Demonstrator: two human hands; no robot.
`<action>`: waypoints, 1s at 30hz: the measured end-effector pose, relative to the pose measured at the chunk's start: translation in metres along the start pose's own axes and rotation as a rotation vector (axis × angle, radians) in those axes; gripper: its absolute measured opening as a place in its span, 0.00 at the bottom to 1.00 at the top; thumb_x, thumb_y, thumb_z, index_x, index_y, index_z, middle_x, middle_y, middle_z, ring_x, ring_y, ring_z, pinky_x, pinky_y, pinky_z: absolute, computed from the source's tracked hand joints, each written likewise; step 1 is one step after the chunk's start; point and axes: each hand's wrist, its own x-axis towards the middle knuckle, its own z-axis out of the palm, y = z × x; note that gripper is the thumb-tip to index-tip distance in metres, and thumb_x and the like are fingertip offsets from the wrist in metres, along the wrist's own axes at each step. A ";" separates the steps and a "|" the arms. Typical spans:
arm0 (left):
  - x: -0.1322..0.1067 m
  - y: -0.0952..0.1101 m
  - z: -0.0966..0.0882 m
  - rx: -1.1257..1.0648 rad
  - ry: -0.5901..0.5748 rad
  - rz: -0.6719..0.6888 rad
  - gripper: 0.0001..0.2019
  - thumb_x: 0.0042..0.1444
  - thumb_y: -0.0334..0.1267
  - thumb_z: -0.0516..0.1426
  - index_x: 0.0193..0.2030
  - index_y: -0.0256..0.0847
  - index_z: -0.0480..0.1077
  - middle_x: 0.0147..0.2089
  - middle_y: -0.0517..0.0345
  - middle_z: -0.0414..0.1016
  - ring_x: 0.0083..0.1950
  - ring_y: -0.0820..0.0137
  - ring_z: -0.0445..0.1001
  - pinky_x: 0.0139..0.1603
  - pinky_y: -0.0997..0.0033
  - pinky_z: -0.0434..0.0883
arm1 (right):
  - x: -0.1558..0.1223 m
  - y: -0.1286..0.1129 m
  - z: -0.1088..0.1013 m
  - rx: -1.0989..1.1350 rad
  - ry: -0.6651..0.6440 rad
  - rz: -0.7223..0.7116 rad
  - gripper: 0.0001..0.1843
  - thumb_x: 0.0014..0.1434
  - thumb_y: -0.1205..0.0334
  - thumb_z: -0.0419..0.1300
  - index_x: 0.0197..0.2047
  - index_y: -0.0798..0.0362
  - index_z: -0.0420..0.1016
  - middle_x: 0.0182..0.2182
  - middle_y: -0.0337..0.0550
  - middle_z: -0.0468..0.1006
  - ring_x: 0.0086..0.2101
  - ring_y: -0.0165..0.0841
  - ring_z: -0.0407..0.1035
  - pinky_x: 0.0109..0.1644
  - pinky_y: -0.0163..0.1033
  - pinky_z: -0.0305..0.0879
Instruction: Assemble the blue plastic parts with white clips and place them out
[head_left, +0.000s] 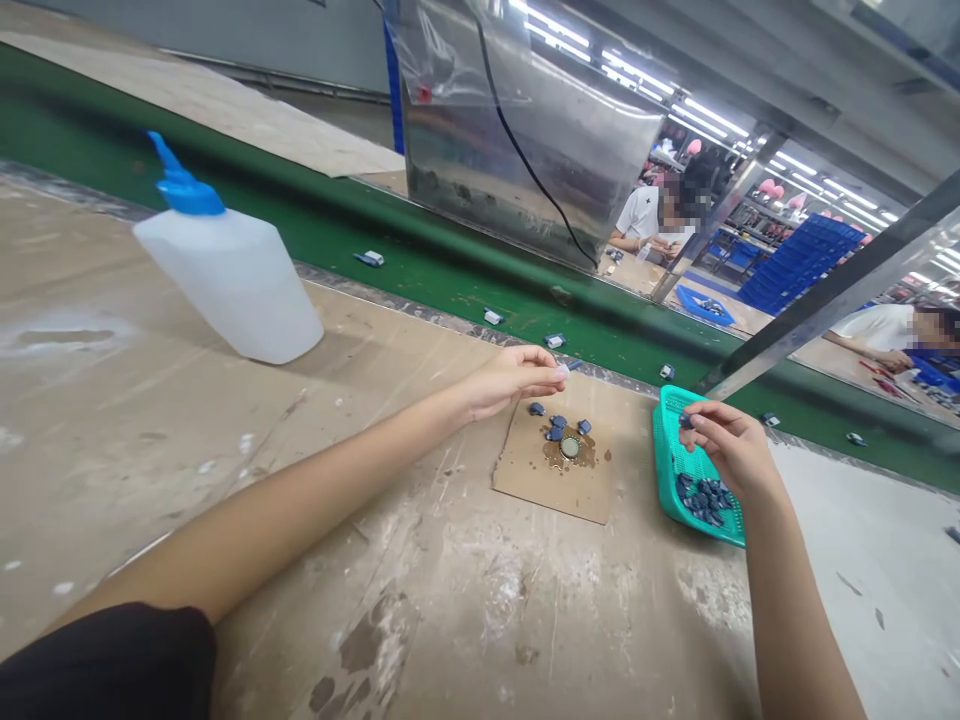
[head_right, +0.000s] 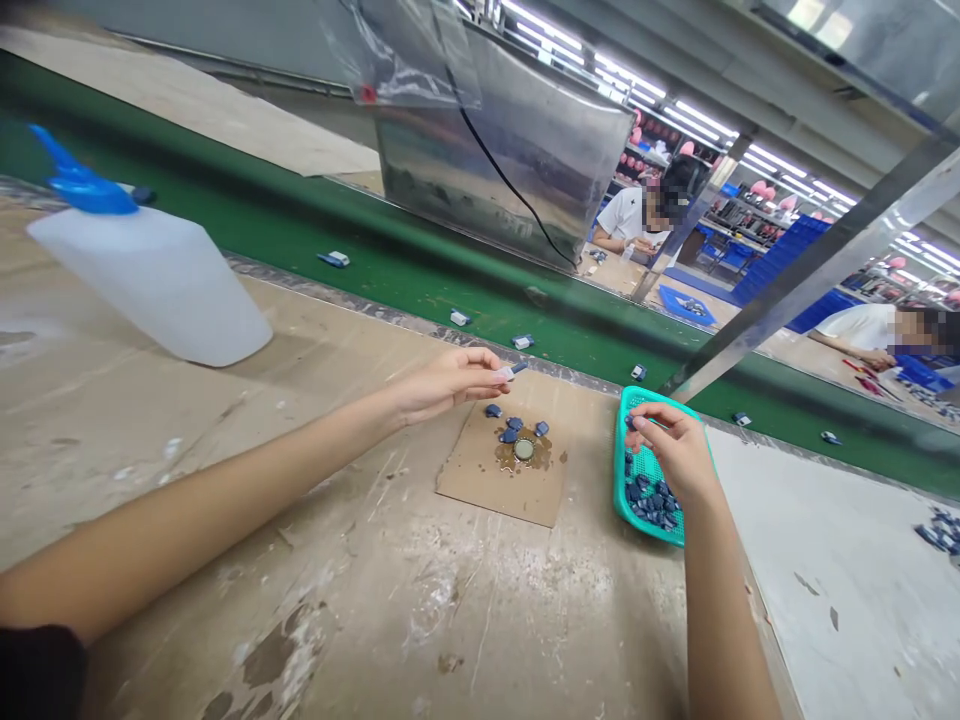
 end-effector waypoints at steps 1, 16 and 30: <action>0.000 -0.002 0.001 -0.011 -0.006 -0.019 0.08 0.45 0.32 0.61 0.27 0.34 0.63 0.29 0.58 0.73 0.34 0.75 0.74 0.40 0.73 0.69 | -0.001 -0.004 0.012 0.064 -0.029 -0.003 0.10 0.44 0.57 0.64 0.30 0.52 0.71 0.20 0.36 0.69 0.21 0.28 0.65 0.25 0.35 0.61; 0.004 -0.012 0.002 0.018 0.120 -0.017 0.15 0.39 0.24 0.62 0.37 0.31 0.66 0.31 0.58 0.68 0.30 0.77 0.71 0.37 0.70 0.70 | 0.009 0.013 0.093 -0.721 -0.196 -0.074 0.06 0.45 0.66 0.56 0.28 0.55 0.73 0.24 0.42 0.75 0.26 0.33 0.69 0.30 0.37 0.63; 0.008 -0.022 0.002 0.367 0.065 0.119 0.13 0.38 0.26 0.61 0.34 0.33 0.67 0.35 0.55 0.70 0.35 0.74 0.69 0.40 0.70 0.68 | 0.004 0.014 0.109 -0.949 -0.260 -0.140 0.07 0.45 0.69 0.56 0.24 0.54 0.76 0.24 0.43 0.76 0.25 0.33 0.68 0.30 0.35 0.59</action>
